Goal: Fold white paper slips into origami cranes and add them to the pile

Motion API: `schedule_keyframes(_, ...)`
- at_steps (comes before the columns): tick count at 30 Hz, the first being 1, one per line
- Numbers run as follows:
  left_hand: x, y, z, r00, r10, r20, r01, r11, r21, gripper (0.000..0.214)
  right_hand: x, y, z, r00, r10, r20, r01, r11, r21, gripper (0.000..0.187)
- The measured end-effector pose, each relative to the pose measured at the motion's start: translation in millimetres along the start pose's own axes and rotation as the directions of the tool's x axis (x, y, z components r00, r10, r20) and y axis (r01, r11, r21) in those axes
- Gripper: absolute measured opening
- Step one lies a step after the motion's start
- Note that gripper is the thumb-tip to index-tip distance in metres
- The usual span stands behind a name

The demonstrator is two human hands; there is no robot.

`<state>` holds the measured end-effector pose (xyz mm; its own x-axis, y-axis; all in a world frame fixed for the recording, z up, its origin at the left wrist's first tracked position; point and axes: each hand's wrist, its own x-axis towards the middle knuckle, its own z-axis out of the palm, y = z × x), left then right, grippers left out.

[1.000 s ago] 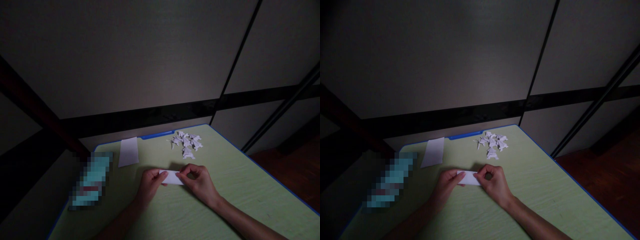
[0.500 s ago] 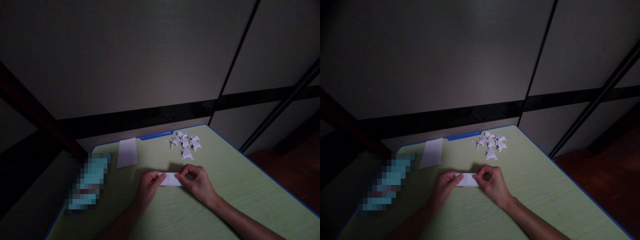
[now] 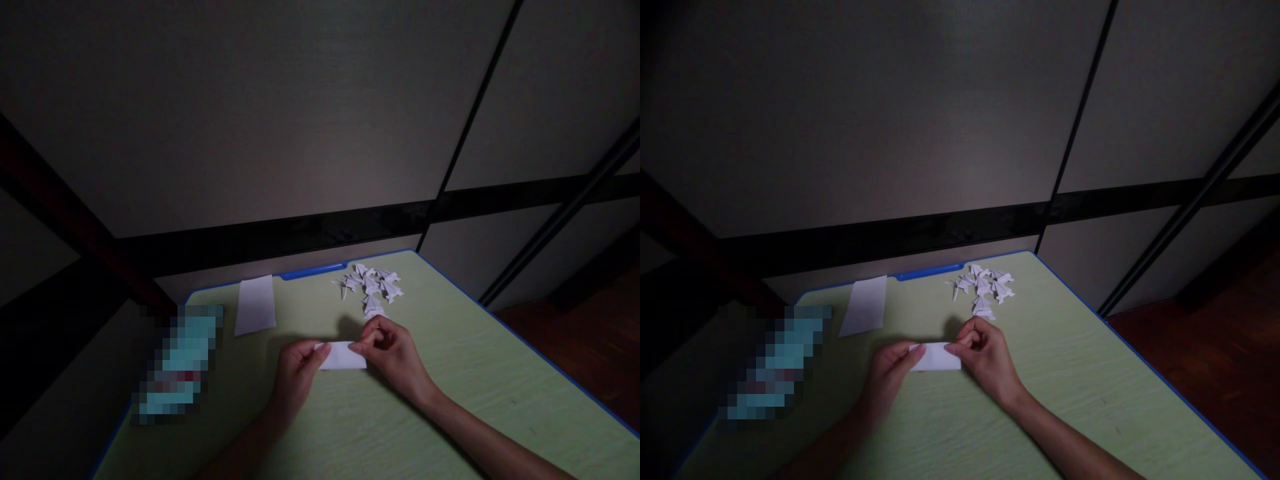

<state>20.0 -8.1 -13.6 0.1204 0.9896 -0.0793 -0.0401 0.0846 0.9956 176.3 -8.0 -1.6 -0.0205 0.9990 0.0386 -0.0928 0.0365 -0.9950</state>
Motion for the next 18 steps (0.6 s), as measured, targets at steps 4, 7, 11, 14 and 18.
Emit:
schedule_keyframes(4,1.2,-0.2,0.7,1.0,-0.017,0.01,0.018,1.0,-0.012,0.031,-0.8,0.4,-2.3,1.0,-0.003,0.017,0.005,0.995,-0.099,0.022)
schedule_keyframes(7,1.4,1.9,1.1,1.0,-0.02,0.001,0.02,1.0,-0.008,0.03,-1.3,1.1,-3.2,1.0,-0.008,0.029,0.012,0.99,-0.144,0.019)
schedule_keyframes(11,0.7,6.8,2.1,1.0,-0.016,-0.007,0.016,1.0,0.007,0.028,-0.7,0.2,-4.1,0.999,-0.027,0.039,0.033,0.983,-0.179,0.017)
schedule_keyframes(14,-0.1,7.9,2.5,0.999,-0.022,0.025,0.021,0.999,0.025,0.025,0.3,-2.3,-6.1,0.997,-0.04,0.064,0.053,0.974,-0.221,0.018)
schedule_keyframes(18,-0.3,3.6,1.6,0.986,-0.059,0.155,0.051,0.997,0.056,0.023,1.4,-4.6,-10.5,0.991,-0.028,0.133,0.063,0.962,-0.265,0.015)
